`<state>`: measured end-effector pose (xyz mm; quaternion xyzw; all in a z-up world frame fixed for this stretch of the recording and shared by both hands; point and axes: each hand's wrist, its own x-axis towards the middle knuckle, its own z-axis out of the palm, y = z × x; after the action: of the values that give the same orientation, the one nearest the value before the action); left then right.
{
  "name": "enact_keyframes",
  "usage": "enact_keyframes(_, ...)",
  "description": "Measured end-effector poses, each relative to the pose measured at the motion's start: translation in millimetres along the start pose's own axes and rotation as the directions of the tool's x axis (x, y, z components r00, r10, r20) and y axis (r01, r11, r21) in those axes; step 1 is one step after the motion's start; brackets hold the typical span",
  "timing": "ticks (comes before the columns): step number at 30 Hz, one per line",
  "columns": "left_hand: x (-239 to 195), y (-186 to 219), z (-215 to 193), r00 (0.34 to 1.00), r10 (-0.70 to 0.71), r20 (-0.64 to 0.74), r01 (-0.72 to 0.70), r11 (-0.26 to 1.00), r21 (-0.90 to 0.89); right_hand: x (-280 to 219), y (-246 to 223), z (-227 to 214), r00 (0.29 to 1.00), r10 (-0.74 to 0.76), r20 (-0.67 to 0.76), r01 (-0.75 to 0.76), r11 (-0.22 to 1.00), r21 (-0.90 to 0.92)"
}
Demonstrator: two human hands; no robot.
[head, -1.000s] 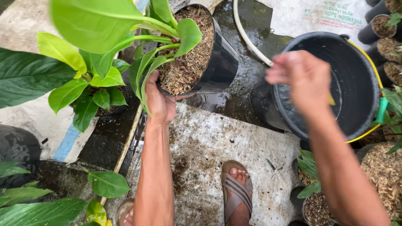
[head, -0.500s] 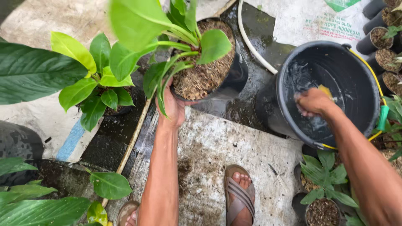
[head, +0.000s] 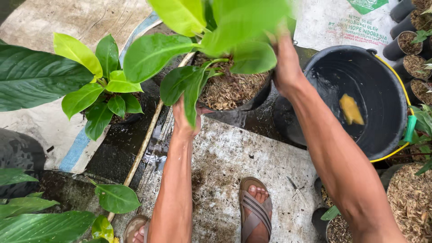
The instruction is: The person cleans the leaves of a potted plant using a sponge and water. They dip the sponge into a bucket of water, then wipe each leaf individually, repeating the process for multiple leaves on the plant.
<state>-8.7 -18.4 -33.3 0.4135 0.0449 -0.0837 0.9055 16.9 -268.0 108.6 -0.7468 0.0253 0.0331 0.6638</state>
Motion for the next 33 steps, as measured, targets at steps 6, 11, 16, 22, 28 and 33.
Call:
enact_keyframes(6,10,0,-22,0.995,0.076,-0.071,-0.070,0.994,0.089,16,-13,-12,0.964,0.243,-0.104,-0.243,0.664,-0.707)
enact_keyframes(11,17,-17,-25,0.994,0.106,-0.026,-0.107,0.994,-0.001,-13,-44,-1,0.948,-0.319,0.019,0.290,0.833,-0.471)
enact_keyframes(16,10,-18,-16,0.993,0.075,0.088,-0.060,0.985,-0.160,12,-19,12,0.965,-0.251,0.071,0.261,0.944,-0.200)
enact_keyframes(22,18,-29,-37,1.000,0.028,0.004,-0.028,0.999,-0.029,-2,-29,-40,0.968,-0.248,-0.040,0.127,0.619,-0.775)
enact_keyframes(28,27,-75,-46,0.987,0.138,-0.079,-0.101,0.930,0.353,-95,-51,-121,0.852,-0.499,-0.155,0.089,0.431,-0.898)
enact_keyframes(33,40,-126,-38,0.931,0.345,-0.122,-0.133,0.630,0.765,-137,12,-195,0.919,-0.262,-0.294,-0.239,0.221,-0.945)
